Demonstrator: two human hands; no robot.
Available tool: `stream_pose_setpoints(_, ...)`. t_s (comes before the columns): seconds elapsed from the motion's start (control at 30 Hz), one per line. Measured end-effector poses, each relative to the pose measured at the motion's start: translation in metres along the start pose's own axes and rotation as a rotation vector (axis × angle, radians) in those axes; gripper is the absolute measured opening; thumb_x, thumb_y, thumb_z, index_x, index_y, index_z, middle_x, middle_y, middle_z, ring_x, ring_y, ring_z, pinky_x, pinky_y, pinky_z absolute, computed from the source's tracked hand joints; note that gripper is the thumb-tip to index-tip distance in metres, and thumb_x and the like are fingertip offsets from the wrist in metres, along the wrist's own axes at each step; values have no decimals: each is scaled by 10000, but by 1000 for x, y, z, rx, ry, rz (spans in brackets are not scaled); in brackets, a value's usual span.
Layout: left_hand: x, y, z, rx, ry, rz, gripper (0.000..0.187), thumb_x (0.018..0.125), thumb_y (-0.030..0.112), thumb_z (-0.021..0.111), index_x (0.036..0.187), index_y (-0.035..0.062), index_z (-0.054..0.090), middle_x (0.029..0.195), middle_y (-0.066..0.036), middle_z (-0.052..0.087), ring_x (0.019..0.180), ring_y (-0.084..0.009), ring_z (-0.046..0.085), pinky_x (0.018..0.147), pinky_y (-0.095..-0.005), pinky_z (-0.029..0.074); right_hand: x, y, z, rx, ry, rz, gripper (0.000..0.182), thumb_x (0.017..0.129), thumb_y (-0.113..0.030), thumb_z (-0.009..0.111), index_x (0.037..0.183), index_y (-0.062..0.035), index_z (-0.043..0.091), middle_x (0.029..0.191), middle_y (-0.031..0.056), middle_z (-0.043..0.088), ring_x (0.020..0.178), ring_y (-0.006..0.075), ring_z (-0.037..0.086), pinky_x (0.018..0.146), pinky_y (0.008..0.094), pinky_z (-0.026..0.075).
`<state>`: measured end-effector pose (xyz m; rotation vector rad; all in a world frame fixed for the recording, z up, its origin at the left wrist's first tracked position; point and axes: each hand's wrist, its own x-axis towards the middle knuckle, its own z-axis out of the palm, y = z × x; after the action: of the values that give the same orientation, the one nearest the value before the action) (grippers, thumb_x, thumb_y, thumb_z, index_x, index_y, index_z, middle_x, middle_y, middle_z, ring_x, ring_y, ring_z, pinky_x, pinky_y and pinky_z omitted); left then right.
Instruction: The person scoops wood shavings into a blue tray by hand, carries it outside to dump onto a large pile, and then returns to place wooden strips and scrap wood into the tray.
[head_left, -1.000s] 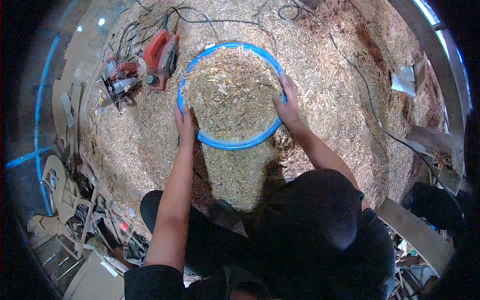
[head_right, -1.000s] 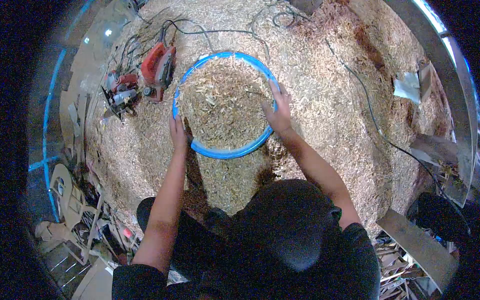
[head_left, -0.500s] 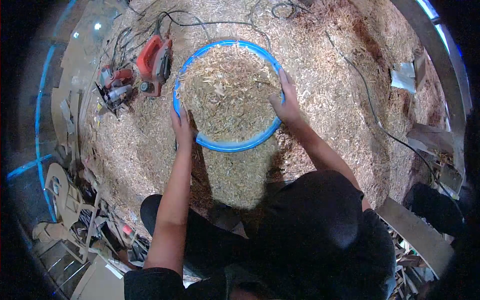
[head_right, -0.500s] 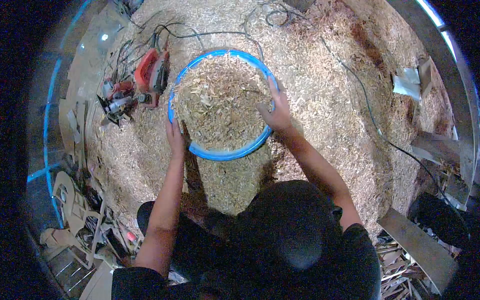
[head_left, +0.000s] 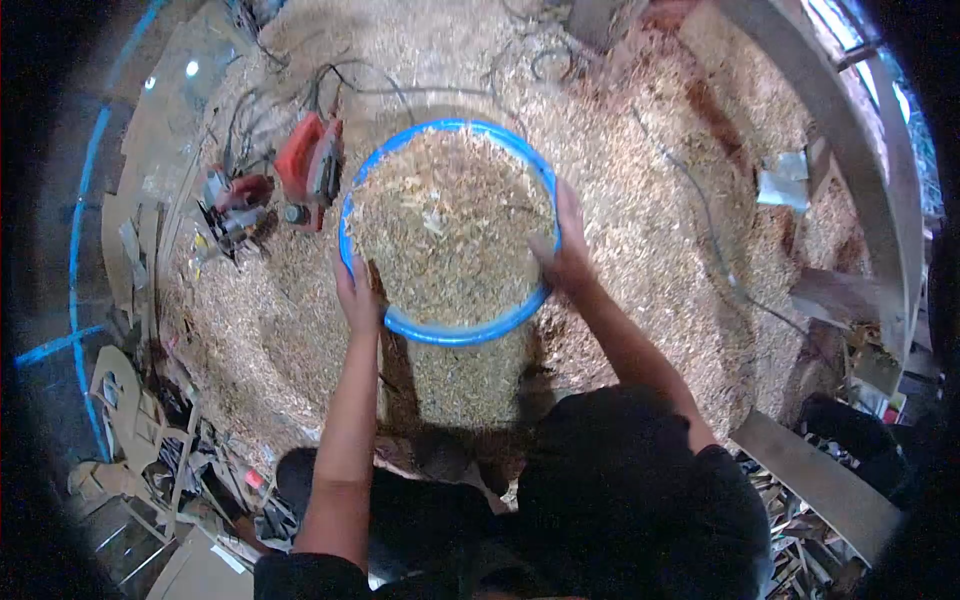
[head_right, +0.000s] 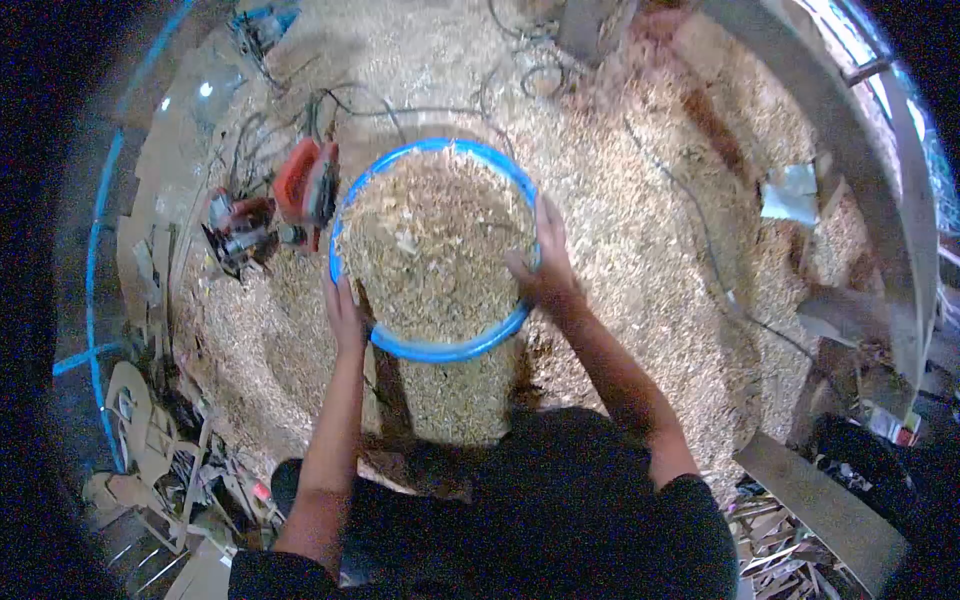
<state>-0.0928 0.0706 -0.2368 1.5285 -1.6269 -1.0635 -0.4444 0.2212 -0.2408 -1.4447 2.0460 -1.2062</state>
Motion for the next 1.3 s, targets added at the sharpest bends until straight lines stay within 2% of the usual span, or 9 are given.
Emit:
stream_pose_setpoints(0.1,3,22,-23,-358,-66,-113,606,1140,289,566,1639,-19,412,1593,-184,533,1446,-297,513,1232,-402,353,25,-61,-38,-5,-25,-30,1002,934,-329,712,1712,44,203,1746,318,252,1631,474,232,1334,512,186)
stream_pose_setpoints(0.2,-1,51,-48,-267,10,-55,607,1131,271,578,1641,-13,411,1590,-184,536,1437,-293,523,1222,-402,365,35,-98,-67,12,2,-117,903,1026,-414,682,1687,59,289,1752,342,230,1634,483,238,1320,507,205)
stream_pose_setpoints(0.37,-21,124,-100,-21,99,19,613,1112,235,600,1644,-2,410,1584,-183,544,1420,-284,541,1203,-403,389,53,-186,-121,1,-15,-189,882,1002,-381,706,1677,48,334,1746,337,253,1627,469,271,1311,504,224)
stream_pose_setpoints(0.47,-20,257,-171,-471,-63,-360,611,1116,261,612,1621,-25,422,1543,-160,557,1346,-222,575,1128,-372,465,83,-279,-172,94,-12,-183,944,955,-451,749,1681,9,360,1747,313,266,1635,452,256,1317,519,210)
stream_pose_setpoints(0.57,-36,297,-214,-371,8,-252,628,1113,268,621,1627,-26,412,1544,-159,557,1343,-227,577,1128,-375,465,81,-329,-203,117,-42,-91,971,942,-483,755,1683,3,358,1750,307,252,1642,451,230,1321,532,203)
stream_pose_setpoints(0.73,-40,426,-277,-353,83,-103,651,1107,281,635,1630,-34,406,1552,-165,556,1359,-260,571,1157,-401,441,91,-437,-271,104,-111,-160,1030,804,-225,799,1695,-10,330,1743,296,262,1626,475,245,1312,555,233)
stream_pose_setpoints(1.03,88,540,-317,-161,-16,8,633,1107,261,602,1636,-25,405,1585,-184,543,1428,-275,538,1206,-400,396,214,-541,-300,68,12,-194,969,810,-159,750,1683,-20,353,1724,299,296,1595,477,302,1301,545,258)
stream_pose_setpoints(1.2,147,603,-304,-210,-60,136,792,1101,341,604,1699,-52,265,1696,-248,420,1542,-320,440,1266,-407,324,264,-553,-330,24,92,-164,980,954,-532,747,1683,-6,358,1731,311,280,1604,480,286,1306,549,221)
stream_pose_setpoints(1.3,211,638,-287,-162,-49,284,835,1102,412,590,1707,-47,243,1725,-255,371,1592,-329,368,1300,-431,265,313,-555,-330,76,209,-144,1024,934,-606,745,1669,9,386,1710,338,310,1602,480,295,1303,547,228)
